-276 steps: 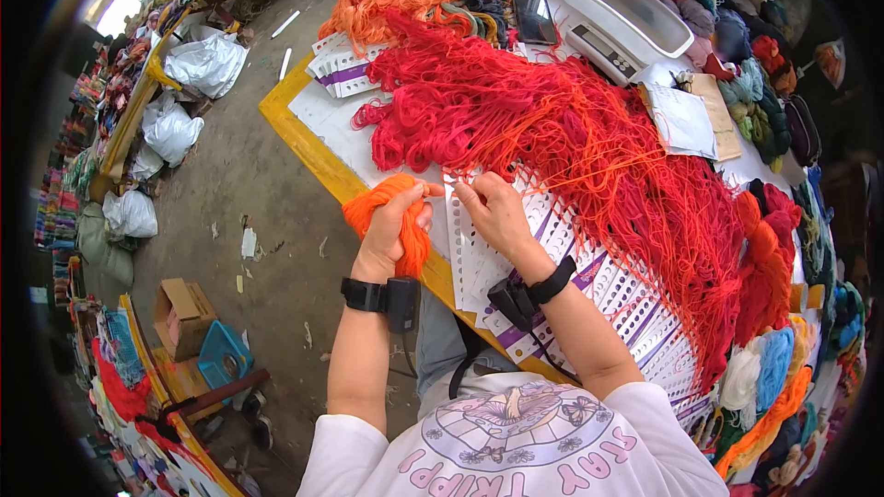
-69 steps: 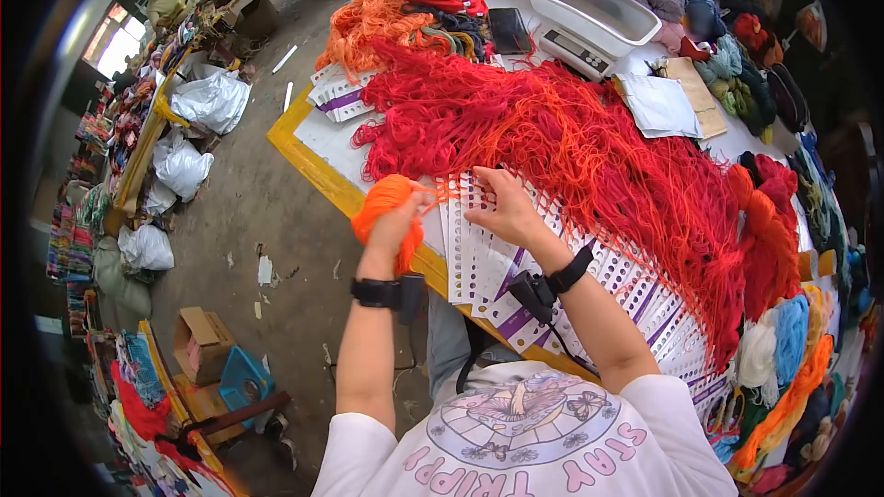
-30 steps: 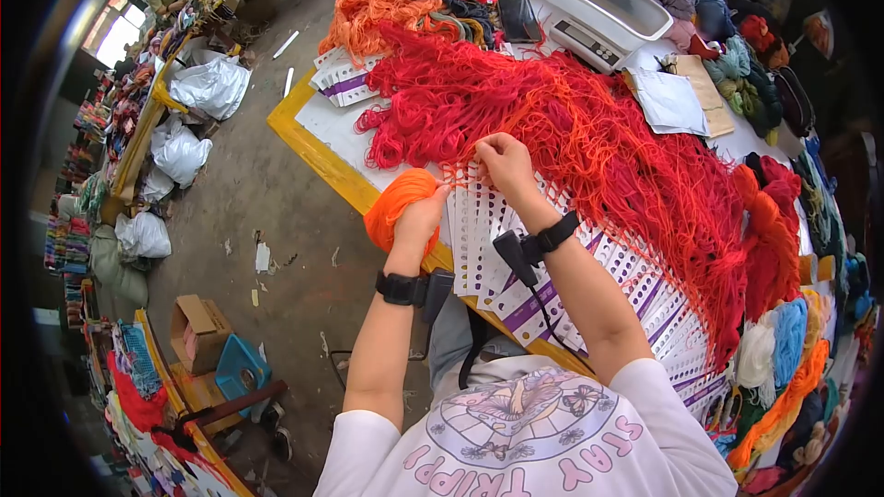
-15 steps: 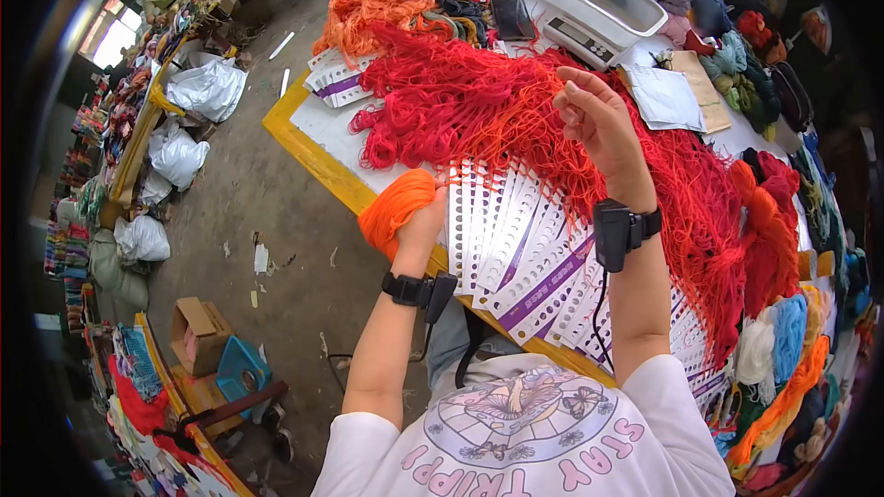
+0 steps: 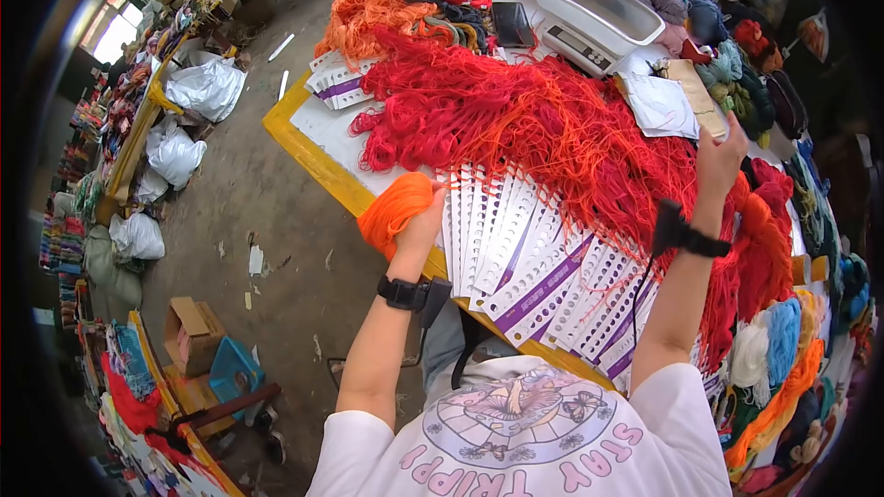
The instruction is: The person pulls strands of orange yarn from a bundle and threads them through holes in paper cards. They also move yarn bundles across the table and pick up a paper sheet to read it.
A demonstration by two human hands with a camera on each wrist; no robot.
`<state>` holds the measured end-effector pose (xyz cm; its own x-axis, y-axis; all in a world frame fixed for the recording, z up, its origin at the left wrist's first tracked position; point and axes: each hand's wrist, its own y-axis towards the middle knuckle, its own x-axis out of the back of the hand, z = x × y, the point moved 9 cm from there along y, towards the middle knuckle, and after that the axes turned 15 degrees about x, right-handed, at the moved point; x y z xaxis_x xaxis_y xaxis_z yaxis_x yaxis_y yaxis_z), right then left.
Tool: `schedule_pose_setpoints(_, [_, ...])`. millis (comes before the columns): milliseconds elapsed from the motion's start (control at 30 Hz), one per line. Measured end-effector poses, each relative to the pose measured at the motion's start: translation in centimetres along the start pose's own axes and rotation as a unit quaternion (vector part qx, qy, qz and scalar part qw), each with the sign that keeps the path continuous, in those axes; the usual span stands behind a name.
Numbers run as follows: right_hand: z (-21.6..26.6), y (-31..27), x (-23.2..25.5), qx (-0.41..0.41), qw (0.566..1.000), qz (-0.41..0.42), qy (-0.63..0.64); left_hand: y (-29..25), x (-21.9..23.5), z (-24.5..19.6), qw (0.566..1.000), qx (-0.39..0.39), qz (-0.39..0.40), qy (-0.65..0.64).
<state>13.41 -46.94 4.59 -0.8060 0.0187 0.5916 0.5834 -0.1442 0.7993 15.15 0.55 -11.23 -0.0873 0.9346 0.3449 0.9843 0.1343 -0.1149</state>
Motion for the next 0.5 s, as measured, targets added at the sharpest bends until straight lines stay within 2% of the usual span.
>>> schedule_pose_setpoints(67, [5.7, -1.2, 1.0, -0.096, 0.985, 0.053, 0.134, 0.2, -0.1, 0.3, 1.000, -0.007, 0.006, 0.003])
schedule_pose_setpoints(100, [9.5, -2.3, -0.4, -0.126, 0.958, 0.156, 0.207, 0.4, -0.3, 0.4, 0.999, -0.019, 0.004, 0.027])
schedule_pose_setpoints(133, [15.0, -3.6, -1.7, -0.027, 0.893, 0.142, 0.426, 0.6, -0.5, 0.6, 0.998, -0.032, 0.003, 0.052])
schedule_pose_setpoints(167, [20.4, -5.0, -1.3, 0.009, 0.862, 0.202, 0.465, 0.7, -0.6, 0.5, 0.996, -0.045, 0.003, 0.078])
schedule_pose_setpoints(200, [24.1, -7.7, -3.2, 0.024, 0.811, 0.288, 0.508, 0.5, -0.5, -0.3, 0.991, -0.066, -0.009, 0.119])
schedule_pose_setpoints(233, [27.0, -9.5, -3.8, 0.015, 0.777, 0.317, 0.544, 0.2, -0.4, -1.4, 0.983, -0.088, -0.022, 0.158])
schedule_pose_setpoints(267, [28.9, -11.2, -4.5, 0.021, 0.785, 0.354, 0.508, -0.1, -0.4, -2.1, 0.974, -0.108, -0.034, 0.196])
schedule_pose_setpoints(300, [30.4, -12.4, -5.3, 0.043, 0.778, 0.354, 0.518, -0.1, -0.5, -2.2, 0.972, -0.118, -0.034, 0.200])
schedule_pose_setpoints(367, [31.4, -14.8, -6.6, 0.056, 0.785, 0.402, 0.469, -0.1, -0.5, -2.5, 0.968, -0.137, -0.037, 0.206])
schedule_pose_setpoints(400, [31.5, -15.5, -6.8, 0.068, 0.793, 0.422, 0.434, 0.5, 0.2, -1.0, 0.992, -0.020, -0.013, 0.122])
schedule_pose_setpoints(433, [31.2, -15.4, -6.9, 0.019, 0.779, 0.406, 0.477, 0.3, 0.8, -0.5, 0.995, 0.096, 0.010, 0.035])
schedule_pose_setpoints(467, [30.7, -15.2, -7.0, -0.030, 0.762, 0.388, 0.518, -0.2, 1.0, 0.2, 0.976, 0.209, 0.033, -0.053])
schedule_pose_setpoints(500, [30.4, -15.2, -7.1, -0.080, 0.739, 0.372, 0.556, -0.7, 0.7, -0.3, 0.955, 0.210, 0.108, -0.178])
